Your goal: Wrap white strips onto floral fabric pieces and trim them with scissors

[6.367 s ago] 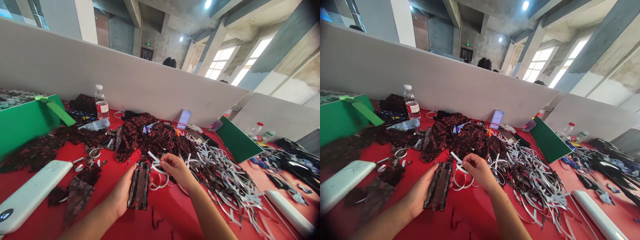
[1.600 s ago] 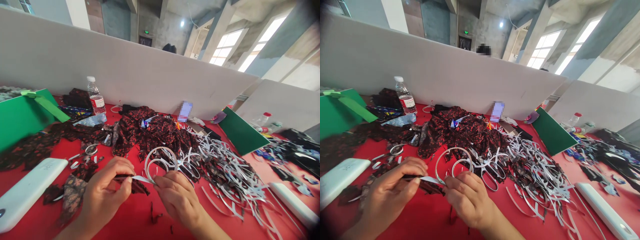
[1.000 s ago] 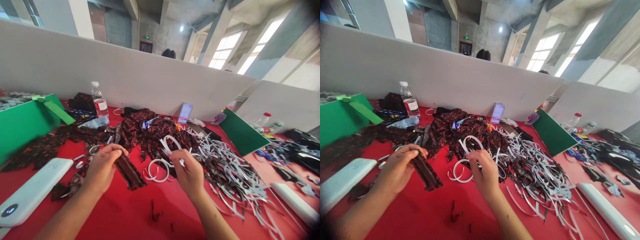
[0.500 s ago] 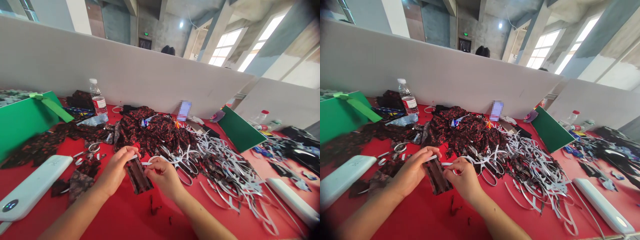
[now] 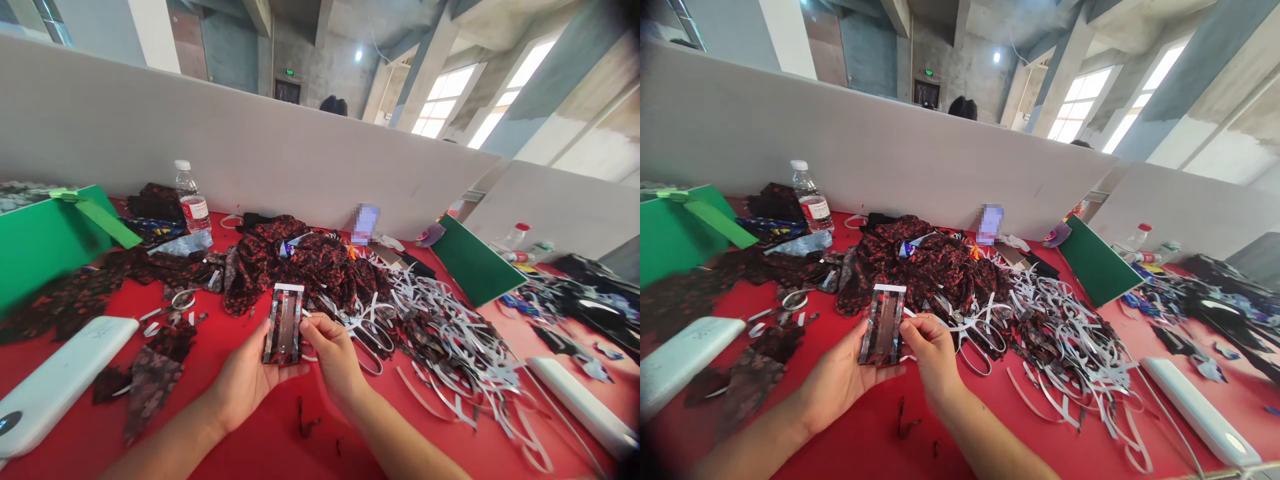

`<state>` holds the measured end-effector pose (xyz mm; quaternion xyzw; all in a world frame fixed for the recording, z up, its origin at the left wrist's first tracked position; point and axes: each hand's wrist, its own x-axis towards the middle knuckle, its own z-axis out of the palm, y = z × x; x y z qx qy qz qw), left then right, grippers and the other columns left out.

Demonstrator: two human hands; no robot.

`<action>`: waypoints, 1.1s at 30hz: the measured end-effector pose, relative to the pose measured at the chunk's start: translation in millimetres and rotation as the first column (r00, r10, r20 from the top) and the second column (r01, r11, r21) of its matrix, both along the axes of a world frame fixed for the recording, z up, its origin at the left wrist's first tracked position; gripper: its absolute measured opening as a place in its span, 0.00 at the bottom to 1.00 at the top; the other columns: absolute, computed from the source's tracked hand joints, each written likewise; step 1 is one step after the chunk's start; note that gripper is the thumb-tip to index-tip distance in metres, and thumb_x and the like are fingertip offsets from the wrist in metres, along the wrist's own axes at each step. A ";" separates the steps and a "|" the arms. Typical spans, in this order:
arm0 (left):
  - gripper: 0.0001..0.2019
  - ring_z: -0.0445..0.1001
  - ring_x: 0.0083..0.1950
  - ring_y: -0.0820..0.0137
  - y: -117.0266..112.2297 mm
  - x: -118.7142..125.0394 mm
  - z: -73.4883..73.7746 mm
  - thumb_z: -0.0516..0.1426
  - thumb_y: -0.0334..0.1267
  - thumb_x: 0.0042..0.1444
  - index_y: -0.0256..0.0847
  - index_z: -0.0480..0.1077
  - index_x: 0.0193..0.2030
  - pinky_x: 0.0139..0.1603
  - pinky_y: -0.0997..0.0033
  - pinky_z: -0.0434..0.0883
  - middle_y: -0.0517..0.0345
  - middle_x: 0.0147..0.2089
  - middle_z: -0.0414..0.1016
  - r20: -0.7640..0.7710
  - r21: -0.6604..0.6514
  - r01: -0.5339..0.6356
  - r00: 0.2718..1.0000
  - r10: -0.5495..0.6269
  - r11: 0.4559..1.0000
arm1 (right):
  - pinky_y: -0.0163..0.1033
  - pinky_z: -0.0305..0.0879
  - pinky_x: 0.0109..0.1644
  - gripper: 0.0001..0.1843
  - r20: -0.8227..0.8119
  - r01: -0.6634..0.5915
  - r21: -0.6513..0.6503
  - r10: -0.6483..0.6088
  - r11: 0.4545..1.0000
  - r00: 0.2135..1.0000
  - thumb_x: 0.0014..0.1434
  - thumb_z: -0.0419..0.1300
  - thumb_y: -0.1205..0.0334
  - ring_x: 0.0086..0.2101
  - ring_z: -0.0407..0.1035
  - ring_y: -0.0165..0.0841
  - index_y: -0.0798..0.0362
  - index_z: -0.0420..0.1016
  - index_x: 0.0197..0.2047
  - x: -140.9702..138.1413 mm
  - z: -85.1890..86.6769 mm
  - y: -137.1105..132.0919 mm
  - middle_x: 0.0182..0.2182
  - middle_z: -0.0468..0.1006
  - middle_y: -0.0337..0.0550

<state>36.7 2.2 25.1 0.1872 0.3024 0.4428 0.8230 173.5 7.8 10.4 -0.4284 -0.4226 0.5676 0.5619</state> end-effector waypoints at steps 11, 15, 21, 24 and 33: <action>0.19 0.79 0.38 0.57 5.8 -7.8 -3.3 0.46 0.43 0.62 0.32 0.71 0.47 0.36 0.57 0.76 0.42 0.39 0.80 -0.101 0.032 -0.056 0.993 0.059 0.998 | 0.34 0.59 0.36 0.16 0.118 0.032 0.001 -0.032 0.999 0.992 0.52 0.63 0.53 0.29 0.64 0.28 0.53 0.75 0.41 23.5 -2.1 17.2 0.28 0.73 0.37; 0.19 0.80 0.37 0.57 7.4 -9.7 -4.6 0.46 0.45 0.62 0.33 0.71 0.45 0.38 0.53 0.76 0.43 0.37 0.81 -0.130 0.033 -0.073 0.989 0.077 0.997 | 0.33 0.59 0.36 0.12 0.119 -0.003 0.050 -0.003 0.999 0.993 0.53 0.62 0.55 0.30 0.65 0.29 0.53 0.73 0.38 23.5 -2.6 17.1 0.28 0.72 0.37; 0.16 0.79 0.37 0.60 6.3 -7.2 -4.6 0.47 0.43 0.62 0.36 0.72 0.41 0.37 0.57 0.76 0.50 0.33 0.81 -0.157 0.041 -0.163 0.973 0.168 0.986 | 0.33 0.57 0.32 0.07 0.475 -0.009 0.266 -0.123 0.964 0.871 0.58 0.57 0.58 0.29 0.62 0.29 0.52 0.72 0.35 30.9 6.4 14.9 0.30 0.68 0.39; 0.16 0.79 0.39 0.60 4.5 -5.1 -6.8 0.48 0.43 0.62 0.36 0.72 0.40 0.35 0.61 0.76 0.51 0.32 0.81 -0.233 0.059 -0.216 0.946 0.224 0.975 | 0.33 0.58 0.31 0.05 0.666 -0.091 0.302 -0.141 0.949 0.733 0.58 0.57 0.62 0.30 0.63 0.29 0.52 0.74 0.34 32.9 15.1 10.4 0.33 0.68 0.41; 0.22 0.78 0.43 0.61 -2.0 -1.2 -10.4 0.51 0.52 0.58 0.38 0.68 0.51 0.33 0.66 0.75 0.49 0.40 0.80 -0.286 0.157 -0.158 0.938 0.198 0.975 | 0.31 0.58 0.30 0.05 0.728 -0.156 0.197 -0.038 0.968 0.685 0.57 0.57 0.65 0.28 0.62 0.27 0.52 0.74 0.31 16.5 17.7 3.9 0.32 0.66 0.39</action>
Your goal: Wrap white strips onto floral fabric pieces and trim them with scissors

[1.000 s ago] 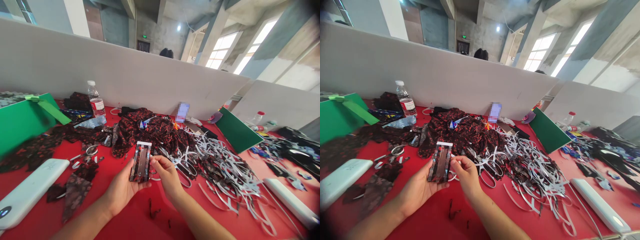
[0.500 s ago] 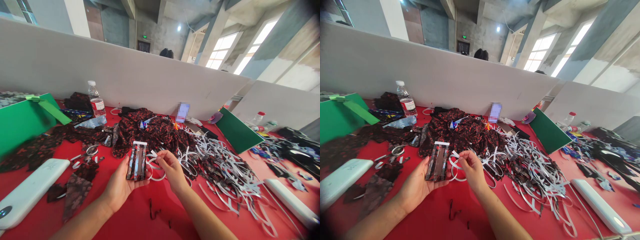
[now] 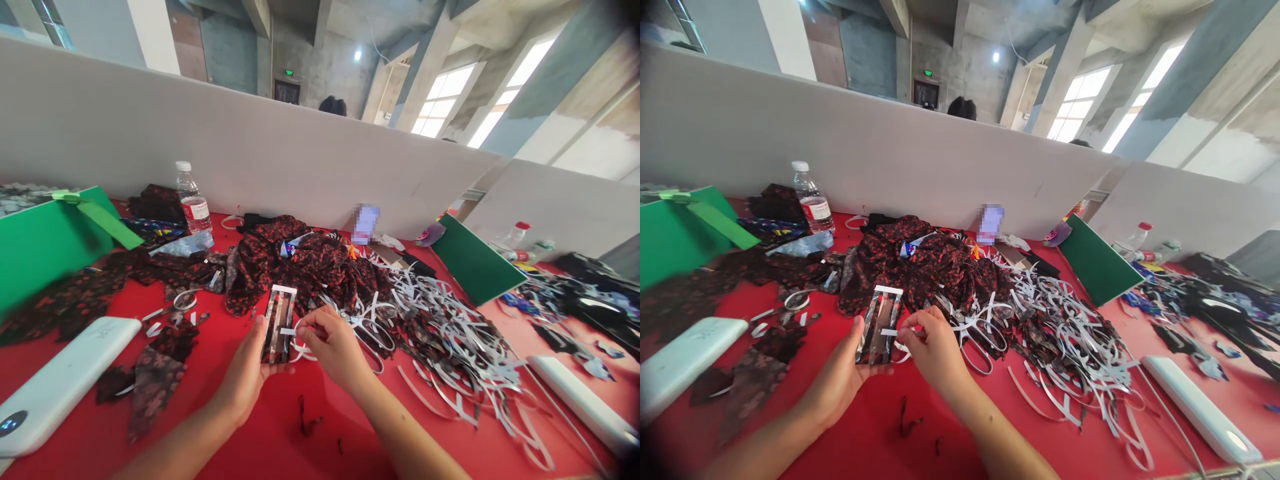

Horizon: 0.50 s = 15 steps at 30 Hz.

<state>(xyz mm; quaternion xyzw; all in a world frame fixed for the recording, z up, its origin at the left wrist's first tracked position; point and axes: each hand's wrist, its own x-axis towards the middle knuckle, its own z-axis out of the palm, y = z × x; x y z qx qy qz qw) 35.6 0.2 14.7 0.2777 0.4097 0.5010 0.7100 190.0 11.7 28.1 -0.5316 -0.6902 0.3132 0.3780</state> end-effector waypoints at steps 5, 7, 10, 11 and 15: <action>0.24 0.78 0.41 0.59 -2.0 2.0 -0.5 0.53 0.53 0.56 0.39 0.67 0.52 0.31 0.66 0.75 0.49 0.39 0.80 0.003 0.005 -0.014 1.000 0.014 1.000 | 0.31 0.57 0.29 0.05 -0.039 0.025 -0.003 -0.025 1.000 0.999 0.57 0.58 0.66 0.28 0.61 0.27 0.53 0.74 0.31 -3.8 -2.0 0.9 0.31 0.66 0.39; 0.22 0.78 0.41 0.60 -2.9 2.7 0.0 0.56 0.50 0.55 0.40 0.67 0.52 0.32 0.67 0.75 0.50 0.39 0.80 -0.010 0.018 -0.034 0.999 0.034 0.999 | 0.30 0.57 0.29 0.05 -0.053 0.039 0.002 -0.039 0.999 0.998 0.56 0.58 0.66 0.28 0.61 0.27 0.53 0.74 0.30 -5.6 -1.8 0.6 0.31 0.66 0.39; 0.18 0.77 0.40 0.63 -4.1 3.7 1.2 0.58 0.46 0.53 0.41 0.68 0.49 0.32 0.68 0.75 0.53 0.40 0.79 -0.033 0.045 -0.052 0.998 0.054 0.998 | 0.30 0.57 0.28 0.05 -0.054 0.061 0.004 -0.061 0.998 0.997 0.57 0.58 0.65 0.27 0.60 0.26 0.53 0.75 0.31 -8.2 -1.9 0.2 0.30 0.66 0.39; 0.17 0.77 0.40 0.63 -4.3 4.0 1.6 0.58 0.44 0.53 0.41 0.68 0.49 0.32 0.69 0.75 0.54 0.39 0.79 -0.037 0.054 -0.050 0.998 0.052 0.997 | 0.30 0.57 0.28 0.05 -0.055 0.064 0.003 -0.063 0.998 0.996 0.57 0.58 0.65 0.26 0.60 0.26 0.53 0.74 0.31 -8.9 -2.2 0.2 0.30 0.65 0.39; 0.17 0.78 0.35 0.65 -4.2 4.6 2.8 0.58 0.42 0.52 0.41 0.67 0.48 0.30 0.69 0.75 0.56 0.37 0.79 -0.071 0.056 -0.029 0.997 0.033 0.998 | 0.30 0.57 0.28 0.05 -0.068 0.065 0.004 -0.064 0.998 0.996 0.56 0.58 0.65 0.26 0.61 0.26 0.53 0.75 0.31 -10.4 -4.4 0.4 0.31 0.66 0.38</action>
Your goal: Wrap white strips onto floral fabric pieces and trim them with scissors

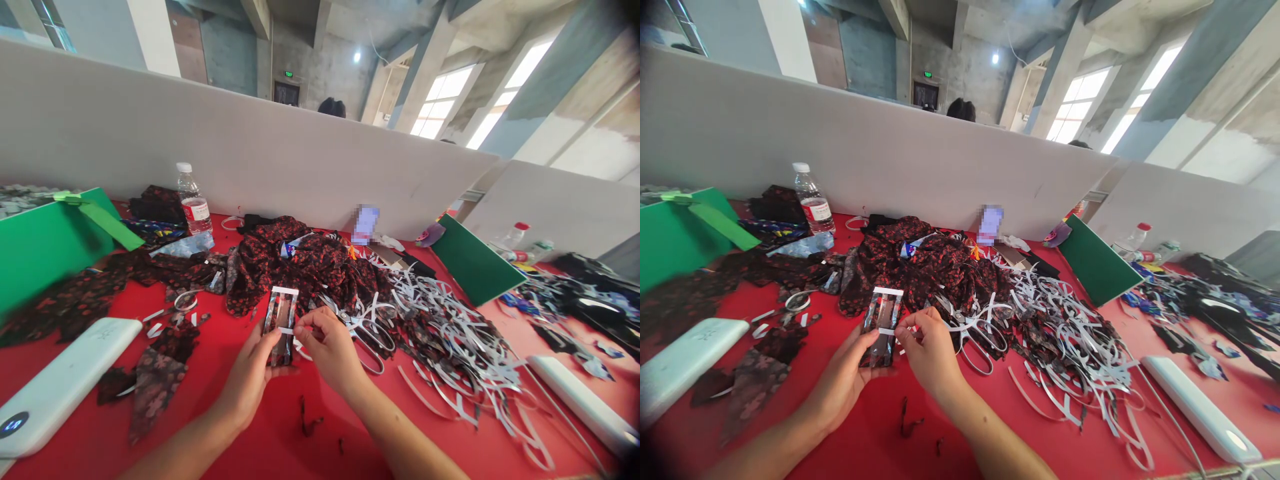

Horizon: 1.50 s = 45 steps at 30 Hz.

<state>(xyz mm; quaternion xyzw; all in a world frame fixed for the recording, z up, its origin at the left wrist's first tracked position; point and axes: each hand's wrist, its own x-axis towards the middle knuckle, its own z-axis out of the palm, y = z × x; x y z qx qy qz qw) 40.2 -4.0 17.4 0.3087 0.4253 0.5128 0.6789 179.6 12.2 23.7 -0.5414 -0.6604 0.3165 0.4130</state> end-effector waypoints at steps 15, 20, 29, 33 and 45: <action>0.22 0.77 0.43 0.61 2.2 -0.9 -3.9 0.59 0.41 0.51 0.47 0.64 0.55 0.32 0.67 0.75 0.53 0.49 0.76 -0.099 0.037 -0.018 0.995 0.021 0.999 | 0.32 0.59 0.29 0.05 0.072 0.010 0.075 -0.015 0.997 0.997 0.57 0.57 0.68 0.29 0.64 0.29 0.53 0.72 0.31 -6.0 1.4 -8.2 0.32 0.66 0.40; 0.20 0.78 0.41 0.61 2.1 -3.6 -4.6 0.59 0.41 0.52 0.45 0.66 0.52 0.33 0.67 0.75 0.53 0.45 0.78 -0.044 0.075 -0.040 0.998 0.043 0.996 | 0.33 0.61 0.35 0.07 0.034 -0.041 0.112 0.037 0.993 0.999 0.58 0.55 0.68 0.32 0.68 0.31 0.50 0.70 0.40 -4.9 1.1 -12.9 0.31 0.71 0.39; 0.14 0.77 0.42 0.61 2.5 -5.4 -12.2 0.58 0.40 0.52 0.43 0.68 0.47 0.34 0.67 0.75 0.53 0.45 0.78 -0.064 0.123 -0.030 0.997 0.039 0.992 | 0.34 0.61 0.36 0.06 0.089 -0.048 0.100 0.039 0.994 0.995 0.57 0.55 0.67 0.33 0.69 0.33 0.51 0.72 0.37 -2.3 8.2 -11.8 0.31 0.76 0.41; 0.10 0.76 0.42 0.60 1.7 -5.6 -12.5 0.57 0.40 0.54 0.43 0.70 0.42 0.37 0.67 0.74 0.54 0.41 0.78 -0.147 0.190 0.007 0.989 0.021 0.982 | 0.32 0.60 0.33 0.07 0.098 -0.067 0.103 0.057 0.992 0.994 0.54 0.54 0.70 0.30 0.67 0.31 0.51 0.71 0.33 -1.1 10.2 -13.3 0.28 0.74 0.39; 0.04 0.72 0.37 0.68 6.3 -15.1 -13.3 0.57 0.40 0.55 0.43 0.70 0.35 0.39 0.72 0.69 0.61 0.33 0.73 -0.538 0.436 0.190 0.839 0.086 0.879 | 0.32 0.60 0.31 0.06 0.136 -0.046 0.293 0.006 0.955 0.991 0.53 0.55 0.72 0.28 0.66 0.30 0.52 0.67 0.33 -4.7 0.2 -17.2 0.28 0.70 0.38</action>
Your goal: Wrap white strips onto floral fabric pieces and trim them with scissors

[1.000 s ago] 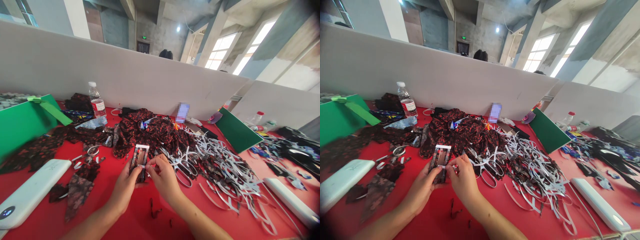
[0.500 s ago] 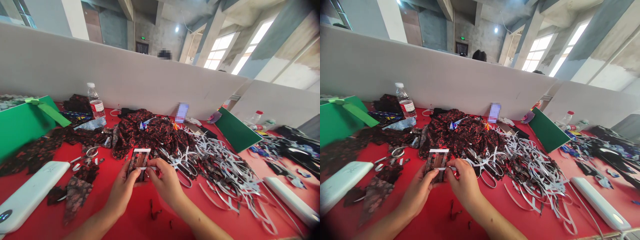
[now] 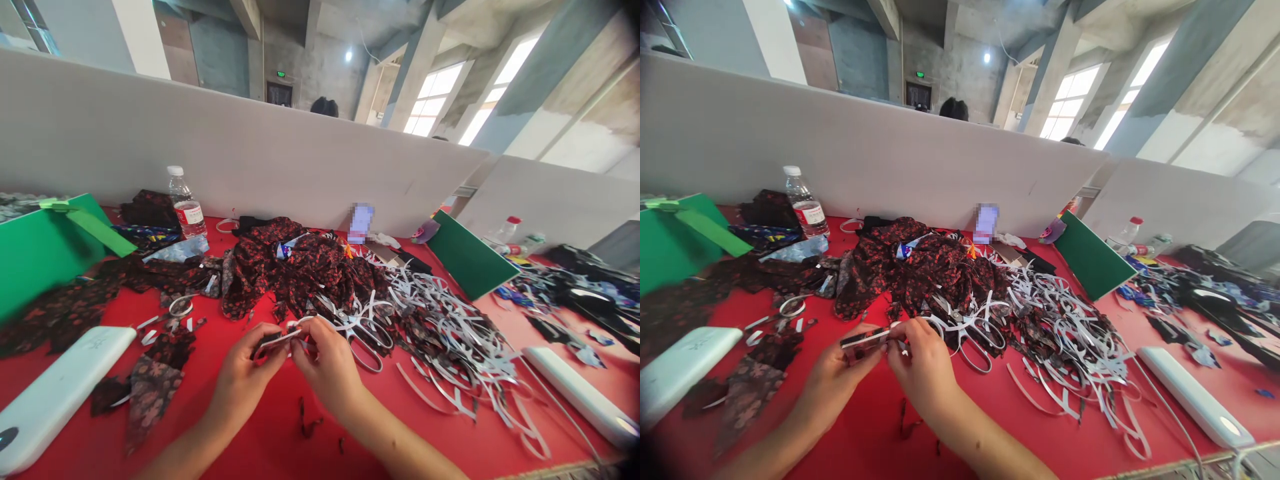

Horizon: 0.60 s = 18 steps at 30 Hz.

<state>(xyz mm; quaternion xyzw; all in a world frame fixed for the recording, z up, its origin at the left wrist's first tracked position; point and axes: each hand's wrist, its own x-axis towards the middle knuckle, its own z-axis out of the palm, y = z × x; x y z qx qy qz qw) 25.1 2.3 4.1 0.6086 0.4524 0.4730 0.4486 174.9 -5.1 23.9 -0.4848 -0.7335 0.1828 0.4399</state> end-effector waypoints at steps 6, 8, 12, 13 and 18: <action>0.07 0.71 0.44 0.68 -10.9 -7.7 13.0 0.57 0.32 0.56 0.46 0.69 0.41 0.45 0.69 0.68 0.59 0.41 0.71 -0.069 0.505 0.035 0.998 0.000 0.862 | 0.37 0.65 0.39 0.11 -0.114 -0.003 0.305 0.040 0.952 0.993 0.58 0.53 0.75 0.34 0.66 0.32 0.49 0.61 0.39 -3.6 -5.3 -11.5 0.32 0.70 0.40; 0.08 0.70 0.46 0.67 -14.2 -11.7 17.8 0.55 0.32 0.58 0.45 0.69 0.44 0.47 0.68 0.67 0.56 0.43 0.71 -0.123 0.628 0.066 0.992 0.015 0.776 | 0.39 0.65 0.40 0.13 -0.142 -0.041 0.365 0.099 0.930 0.985 0.57 0.54 0.77 0.34 0.67 0.32 0.48 0.59 0.40 -3.5 -3.7 -14.5 0.32 0.71 0.40; 0.09 0.68 0.49 0.67 -17.2 -16.9 24.5 0.49 0.33 0.62 0.44 0.68 0.47 0.49 0.67 0.66 0.54 0.44 0.69 -0.208 0.722 0.119 0.977 0.050 0.682 | 0.43 0.65 0.40 0.16 -0.148 -0.070 0.444 0.150 0.893 0.978 0.55 0.54 0.79 0.33 0.66 0.32 0.49 0.58 0.40 -1.8 0.1 -17.6 0.33 0.72 0.40; 0.10 0.67 0.49 0.67 -17.5 -17.9 25.2 0.49 0.33 0.63 0.43 0.68 0.47 0.50 0.66 0.66 0.54 0.45 0.69 -0.228 0.736 0.134 0.972 0.056 0.664 | 0.43 0.65 0.39 0.16 -0.135 -0.074 0.458 0.152 0.886 0.979 0.55 0.54 0.80 0.32 0.66 0.31 0.49 0.58 0.40 -1.2 0.9 -18.2 0.33 0.72 0.40; 0.11 0.64 0.53 0.63 -18.8 -23.6 25.8 0.48 0.32 0.63 0.42 0.66 0.50 0.50 0.62 0.67 0.51 0.47 0.68 -0.322 0.794 0.214 0.942 0.095 0.570 | 0.44 0.66 0.38 0.17 -0.060 -0.110 0.517 0.164 0.849 0.985 0.53 0.55 0.81 0.32 0.66 0.31 0.50 0.59 0.39 2.5 1.9 -19.9 0.34 0.73 0.42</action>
